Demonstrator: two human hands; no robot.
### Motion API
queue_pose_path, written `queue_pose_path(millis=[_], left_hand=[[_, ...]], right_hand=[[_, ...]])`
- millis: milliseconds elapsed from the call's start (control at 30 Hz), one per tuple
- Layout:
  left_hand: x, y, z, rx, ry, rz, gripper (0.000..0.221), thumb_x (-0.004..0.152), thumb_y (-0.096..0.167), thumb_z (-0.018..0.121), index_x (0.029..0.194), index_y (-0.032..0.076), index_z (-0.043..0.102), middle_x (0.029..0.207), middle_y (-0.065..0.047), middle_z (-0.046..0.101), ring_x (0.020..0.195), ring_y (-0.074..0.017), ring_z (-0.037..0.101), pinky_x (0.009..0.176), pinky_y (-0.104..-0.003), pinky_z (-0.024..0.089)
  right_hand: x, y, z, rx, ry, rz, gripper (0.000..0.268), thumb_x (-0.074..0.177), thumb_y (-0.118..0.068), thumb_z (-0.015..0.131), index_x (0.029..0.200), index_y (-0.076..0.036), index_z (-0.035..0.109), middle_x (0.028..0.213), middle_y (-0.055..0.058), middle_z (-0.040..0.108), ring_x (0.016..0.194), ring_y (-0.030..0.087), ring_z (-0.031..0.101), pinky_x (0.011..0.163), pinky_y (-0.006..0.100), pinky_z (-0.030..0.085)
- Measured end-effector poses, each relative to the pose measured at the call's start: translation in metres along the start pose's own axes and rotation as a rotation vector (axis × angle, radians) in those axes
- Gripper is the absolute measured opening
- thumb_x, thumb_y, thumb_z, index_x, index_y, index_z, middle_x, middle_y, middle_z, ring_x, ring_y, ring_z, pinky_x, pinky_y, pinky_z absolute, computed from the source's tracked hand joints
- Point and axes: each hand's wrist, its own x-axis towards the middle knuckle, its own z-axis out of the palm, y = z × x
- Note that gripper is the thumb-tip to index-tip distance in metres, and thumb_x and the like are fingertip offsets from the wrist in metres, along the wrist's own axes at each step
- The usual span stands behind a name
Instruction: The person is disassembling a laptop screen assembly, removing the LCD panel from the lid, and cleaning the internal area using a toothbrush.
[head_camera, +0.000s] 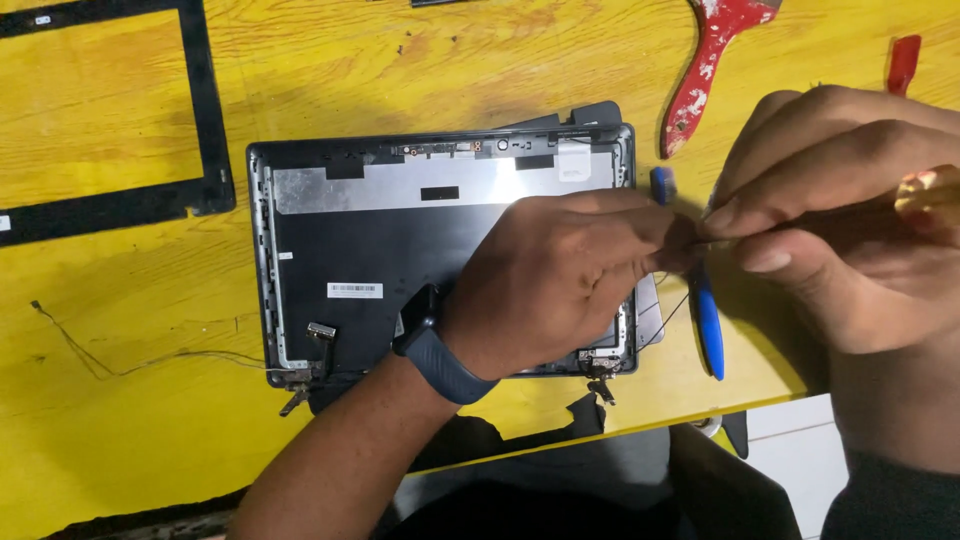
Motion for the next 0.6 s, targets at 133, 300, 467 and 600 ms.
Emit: queue_pose_path(millis=[133,300,467,600], left_hand=[[-0.0015,-0.0005,0.0016,0.021,0.02,-0.004,0.016,0.103,-0.003,0.05,0.1,0.003,0.065,0.102,-0.011,0.073,0.091,-0.0289,0.075,0.074,-0.041,0.057],[-0.0052,-0.0051,0.0064,0.055,0.033,-0.038,0.015,0.105,0.003,0.059,0.115,0.006,0.07,0.119,-0.011,0.076,0.108,-0.0319,0.08,0.088,-0.041,0.066],[-0.0018,-0.0032,0.0029,0.019,0.02,-0.002,0.014,0.104,-0.004,0.058,0.111,0.003,0.068,0.108,-0.012,0.075,0.096,-0.0308,0.076,0.082,-0.041,0.061],[-0.0007,-0.0026,0.0019,-0.002,0.022,0.002,0.013,0.103,-0.006,0.059,0.111,0.001,0.067,0.104,-0.013,0.074,0.092,-0.0306,0.075,0.081,-0.041,0.061]], right_hand=[[0.0012,-0.0011,-0.0006,-0.003,0.003,-0.018,0.017,0.083,-0.014,0.064,0.088,0.002,0.062,0.085,0.015,0.067,0.073,0.022,0.07,0.07,0.032,0.057],[0.0038,-0.0039,0.0001,-0.005,0.003,-0.006,0.018,0.082,-0.013,0.064,0.088,0.005,0.062,0.084,0.017,0.066,0.073,0.024,0.069,0.069,0.033,0.056],[0.0068,-0.0063,0.0019,0.002,-0.004,0.005,0.018,0.082,-0.009,0.065,0.088,0.007,0.061,0.085,0.02,0.066,0.071,0.026,0.07,0.067,0.033,0.057],[0.0082,-0.0056,0.0031,0.016,0.005,-0.005,0.016,0.083,-0.007,0.066,0.088,0.008,0.062,0.084,0.02,0.065,0.069,0.025,0.069,0.065,0.033,0.055]])
